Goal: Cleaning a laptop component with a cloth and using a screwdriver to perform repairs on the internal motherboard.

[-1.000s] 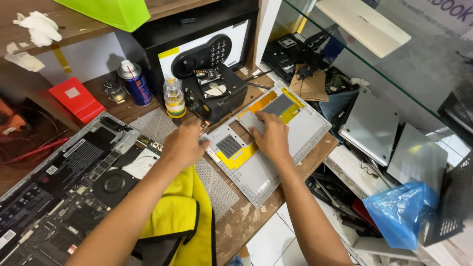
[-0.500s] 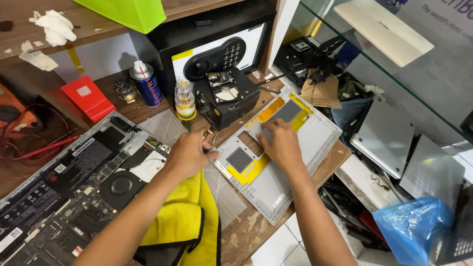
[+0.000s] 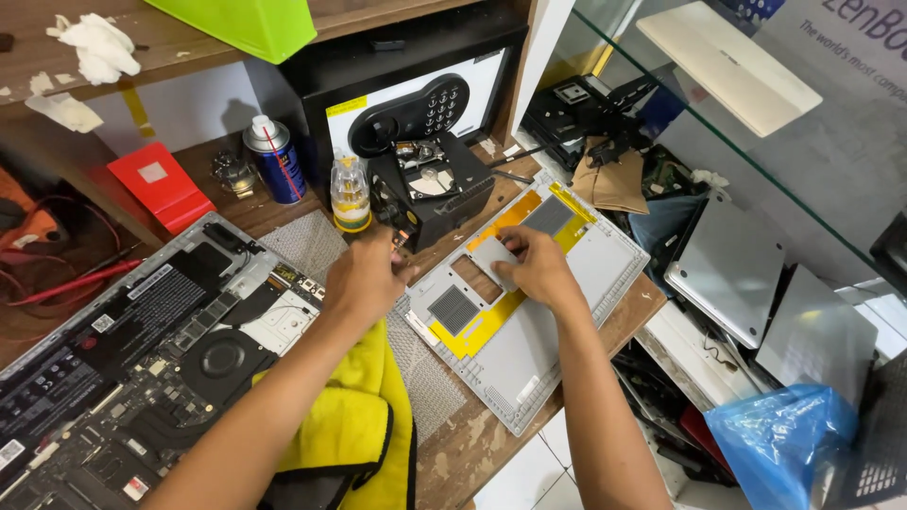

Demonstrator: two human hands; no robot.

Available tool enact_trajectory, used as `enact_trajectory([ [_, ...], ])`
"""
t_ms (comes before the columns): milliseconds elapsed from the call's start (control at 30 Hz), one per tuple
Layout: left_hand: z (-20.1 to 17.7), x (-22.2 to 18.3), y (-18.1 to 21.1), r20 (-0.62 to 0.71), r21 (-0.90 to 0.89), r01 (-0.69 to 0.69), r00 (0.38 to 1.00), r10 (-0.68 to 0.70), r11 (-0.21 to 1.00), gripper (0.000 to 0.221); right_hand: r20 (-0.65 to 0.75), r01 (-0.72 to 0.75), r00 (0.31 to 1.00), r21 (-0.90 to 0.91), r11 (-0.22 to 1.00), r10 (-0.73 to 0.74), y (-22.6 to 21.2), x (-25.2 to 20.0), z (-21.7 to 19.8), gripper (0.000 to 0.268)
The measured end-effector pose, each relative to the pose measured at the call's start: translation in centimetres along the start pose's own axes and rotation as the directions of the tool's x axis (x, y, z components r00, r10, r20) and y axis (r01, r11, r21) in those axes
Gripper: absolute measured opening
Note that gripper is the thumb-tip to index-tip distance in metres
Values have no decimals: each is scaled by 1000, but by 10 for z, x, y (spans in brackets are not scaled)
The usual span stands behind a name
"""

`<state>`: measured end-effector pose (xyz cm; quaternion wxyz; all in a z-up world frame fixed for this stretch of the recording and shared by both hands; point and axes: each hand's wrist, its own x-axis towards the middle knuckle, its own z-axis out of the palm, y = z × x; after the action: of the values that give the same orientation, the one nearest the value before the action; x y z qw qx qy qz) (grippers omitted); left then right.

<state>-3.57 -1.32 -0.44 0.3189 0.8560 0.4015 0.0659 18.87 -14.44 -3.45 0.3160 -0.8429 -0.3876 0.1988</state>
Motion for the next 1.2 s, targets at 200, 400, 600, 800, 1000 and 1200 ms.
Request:
enact_trajectory([
  [200,17,10,-15,7,48,-40,999,40,998,16,-37,-18,999,174,984,25,-1,7,2,29],
  [400,14,19,-26,66,82,-136,989,131,987,20,-69,57,997,349,935,-35,-27,-25,3,21],
  [600,0,24,-38,79,280,-148,988,131,949,27,77,153,981,269,951,-180,-52,-62,27,25],
  [800,-23,4,-43,43,328,-227,973,225,917,25,-96,242,968,127,962,-231,-22,-55,15,30],
  [1000,-46,-43,-2,345,105,-324,899,271,940,46,11,348,938,-32,937,-348,-31,-65,19,30],
  [1200,-21,-26,-31,264,117,-378,903,338,918,38,15,222,975,-64,973,-222,-55,-63,27,31],
])
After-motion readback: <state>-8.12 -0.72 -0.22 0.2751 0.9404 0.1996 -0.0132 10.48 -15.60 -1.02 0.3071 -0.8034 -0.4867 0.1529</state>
